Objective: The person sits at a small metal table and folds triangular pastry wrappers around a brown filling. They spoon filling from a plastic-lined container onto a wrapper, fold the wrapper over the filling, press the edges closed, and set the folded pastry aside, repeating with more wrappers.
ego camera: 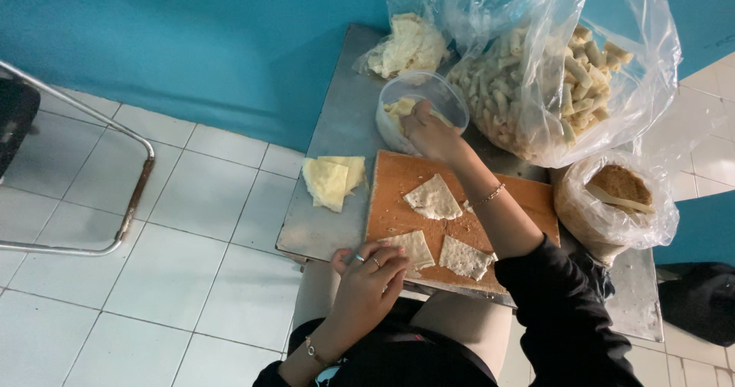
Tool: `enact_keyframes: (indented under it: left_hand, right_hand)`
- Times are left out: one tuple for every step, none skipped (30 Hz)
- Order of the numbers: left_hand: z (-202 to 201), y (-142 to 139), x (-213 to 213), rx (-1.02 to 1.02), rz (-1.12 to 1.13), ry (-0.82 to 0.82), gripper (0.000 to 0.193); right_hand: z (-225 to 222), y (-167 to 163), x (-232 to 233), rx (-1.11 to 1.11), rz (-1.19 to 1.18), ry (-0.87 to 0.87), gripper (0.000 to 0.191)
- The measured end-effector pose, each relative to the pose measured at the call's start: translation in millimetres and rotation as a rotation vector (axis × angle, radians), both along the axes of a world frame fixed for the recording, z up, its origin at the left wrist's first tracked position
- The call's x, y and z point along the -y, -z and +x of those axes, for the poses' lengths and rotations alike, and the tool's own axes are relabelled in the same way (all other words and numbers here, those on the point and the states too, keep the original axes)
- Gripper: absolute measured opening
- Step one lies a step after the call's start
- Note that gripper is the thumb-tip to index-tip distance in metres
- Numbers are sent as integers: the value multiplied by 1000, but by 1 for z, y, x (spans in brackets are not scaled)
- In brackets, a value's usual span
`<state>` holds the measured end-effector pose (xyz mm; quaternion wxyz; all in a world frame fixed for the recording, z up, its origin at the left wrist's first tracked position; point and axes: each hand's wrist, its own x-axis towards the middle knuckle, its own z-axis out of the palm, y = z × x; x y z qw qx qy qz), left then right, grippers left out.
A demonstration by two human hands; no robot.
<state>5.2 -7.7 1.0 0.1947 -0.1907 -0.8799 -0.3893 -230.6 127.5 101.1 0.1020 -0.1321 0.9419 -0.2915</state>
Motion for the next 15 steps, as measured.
enact_keyframes:
  left_hand:
    - [-1, 0, 0, -2, 2, -1, 19]
    - [0, 0, 0, -1, 4, 1, 19]
    - [-1, 0, -1, -1, 6, 1, 19]
    - [-1, 0, -1, -1, 3, 1, 19]
    - [-1, 0, 0, 1, -1, 2, 19]
    - [-1, 0, 0, 3, -3, 1, 19]
    - [-1, -1, 0, 5, -5, 0, 18]
    - [0, -1, 0, 6, -6, 0, 17]
    - [0, -2, 0, 5, -7, -1, 16]
    - [-1, -2, 0, 3, -15, 1, 17]
    - [-1, -3, 0, 1, -23, 1, 17]
    - [-1, -5, 1, 0, -31, 2, 17]
    - [-1, -6, 1, -5, -32, -4, 17]
    - [-1, -8, 1, -12, -34, -8, 17]
    - [-2, -10, 1, -20, -35, -12, 16]
  right_hand:
    - [0, -1, 1, -10, -16, -11, 54]
    - [1, -2, 2, -17, -33, -18, 48]
    - [3, -4, 2, -26, -49, -27, 44]
    - [4, -6, 3, 7, -34, 60, 40]
    - [6, -7, 5, 41, -19, 146, 38]
    - [6, -9, 7, 74, -3, 232, 37]
    - [7, -11, 7, 101, -171, 224, 34]
    - [6, -12, 7, 127, -340, 214, 32]
    - [4, -14, 6, 150, -507, 203, 31]
    - [2, -14, 3, 101, -516, 170, 27]
    - [0, -14, 0, 53, -523, 136, 23]
    - [-1, -13, -5, 5, -529, 101, 18]
    - [-1, -13, -11, 13, -630, 74, 16]
    - [2, -11, -19, 20, -732, 47, 16]
    - [5, -9, -28, 26, -833, 19, 17]
